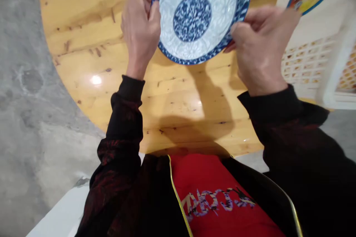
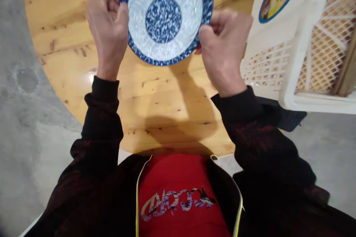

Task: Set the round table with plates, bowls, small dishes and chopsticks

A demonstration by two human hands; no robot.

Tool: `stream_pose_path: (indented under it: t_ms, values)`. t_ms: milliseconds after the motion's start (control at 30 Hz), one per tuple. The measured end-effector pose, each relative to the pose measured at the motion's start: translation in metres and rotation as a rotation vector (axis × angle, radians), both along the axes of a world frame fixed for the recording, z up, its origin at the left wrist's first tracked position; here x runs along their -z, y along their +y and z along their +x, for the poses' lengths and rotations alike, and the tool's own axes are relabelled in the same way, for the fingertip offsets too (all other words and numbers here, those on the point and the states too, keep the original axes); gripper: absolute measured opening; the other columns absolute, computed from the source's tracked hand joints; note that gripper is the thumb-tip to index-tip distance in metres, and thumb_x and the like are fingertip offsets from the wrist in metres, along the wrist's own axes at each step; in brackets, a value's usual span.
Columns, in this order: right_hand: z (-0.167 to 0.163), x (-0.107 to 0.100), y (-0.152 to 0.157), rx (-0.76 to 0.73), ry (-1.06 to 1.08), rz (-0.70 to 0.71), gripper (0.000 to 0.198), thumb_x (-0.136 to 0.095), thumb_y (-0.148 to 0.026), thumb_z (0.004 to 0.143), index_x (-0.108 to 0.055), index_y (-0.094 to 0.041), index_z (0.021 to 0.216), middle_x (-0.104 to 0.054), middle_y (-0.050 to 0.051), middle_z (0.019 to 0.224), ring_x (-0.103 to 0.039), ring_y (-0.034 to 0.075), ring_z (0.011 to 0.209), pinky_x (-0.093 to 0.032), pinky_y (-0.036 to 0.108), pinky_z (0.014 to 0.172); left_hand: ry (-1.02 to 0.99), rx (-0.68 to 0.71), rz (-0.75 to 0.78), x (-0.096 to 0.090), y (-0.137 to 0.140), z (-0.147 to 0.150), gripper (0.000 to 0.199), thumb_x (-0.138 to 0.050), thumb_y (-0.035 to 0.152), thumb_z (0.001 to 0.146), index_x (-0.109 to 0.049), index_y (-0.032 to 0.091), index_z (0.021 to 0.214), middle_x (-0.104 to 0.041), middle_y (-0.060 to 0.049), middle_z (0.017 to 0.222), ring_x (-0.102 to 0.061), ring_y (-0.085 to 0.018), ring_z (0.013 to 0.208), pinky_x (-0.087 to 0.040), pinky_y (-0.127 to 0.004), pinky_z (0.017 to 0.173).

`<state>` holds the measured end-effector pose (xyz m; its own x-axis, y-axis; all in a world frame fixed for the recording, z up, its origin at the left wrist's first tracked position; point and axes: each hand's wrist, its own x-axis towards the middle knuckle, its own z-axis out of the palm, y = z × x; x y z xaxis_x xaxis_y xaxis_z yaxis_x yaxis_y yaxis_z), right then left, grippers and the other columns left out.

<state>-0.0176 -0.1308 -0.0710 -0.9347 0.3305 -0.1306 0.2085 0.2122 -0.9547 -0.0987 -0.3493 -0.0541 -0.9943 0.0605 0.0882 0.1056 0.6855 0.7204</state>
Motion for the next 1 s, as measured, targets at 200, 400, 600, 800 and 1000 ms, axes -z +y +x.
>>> stream_pose_path:
  t_ms: [200,400,600,800,1000]
  values:
    - [0.114,0.033,-0.018,0.004,-0.149,-0.051,0.010,-0.065,-0.013,0.081,-0.066,-0.018,0.073,-0.064,-0.001,0.063,-0.058,0.013,0.052,-0.050,0.026,0.050,-0.030,0.045,0.059,0.043,-0.037,0.113,0.029,-0.065,0.027,0.101,-0.043,0.027,0.082,-0.051,0.002,0.077,-0.054,-0.017,0.074,-0.049,-0.035,0.077]
    - [0.189,0.065,-0.026,0.015,-0.292,-0.098,0.009,-0.070,-0.030,0.075,-0.067,-0.022,0.078,-0.070,0.002,0.070,-0.064,0.019,0.057,-0.057,0.032,0.052,-0.122,0.014,0.180,0.092,-0.055,0.205,0.017,-0.060,0.026,0.101,-0.051,0.023,0.088,-0.055,0.002,0.080,-0.054,-0.013,0.071,-0.045,-0.029,0.070]
    - [0.214,0.082,-0.030,-0.002,-0.309,-0.076,0.017,-0.066,-0.035,0.072,-0.067,-0.021,0.081,-0.073,0.005,0.073,-0.066,0.022,0.058,-0.058,0.034,0.052,-0.231,-0.062,0.163,0.104,-0.057,0.243,0.009,-0.055,0.014,0.096,-0.057,0.023,0.095,-0.061,-0.001,0.086,-0.058,-0.015,0.075,-0.047,-0.028,0.072]
    - [0.217,0.095,-0.029,-0.049,-0.300,-0.014,0.014,-0.061,-0.035,0.074,-0.063,-0.022,0.078,-0.072,0.006,0.071,-0.066,0.022,0.056,-0.054,0.033,0.052,-0.209,-0.123,0.161,0.114,-0.056,0.253,0.016,-0.052,0.011,0.093,-0.063,0.022,0.098,-0.065,-0.005,0.094,-0.062,-0.019,0.083,-0.051,-0.032,0.079]
    - [0.213,0.101,-0.026,-0.118,-0.270,0.042,0.012,-0.058,-0.034,0.075,-0.061,-0.022,0.077,-0.069,0.004,0.068,-0.069,0.025,0.058,-0.055,0.035,0.057,-0.204,-0.237,0.215,0.114,-0.050,0.262,0.023,-0.054,0.010,0.089,-0.069,0.021,0.103,-0.068,-0.005,0.097,-0.065,-0.020,0.089,-0.053,-0.032,0.086]
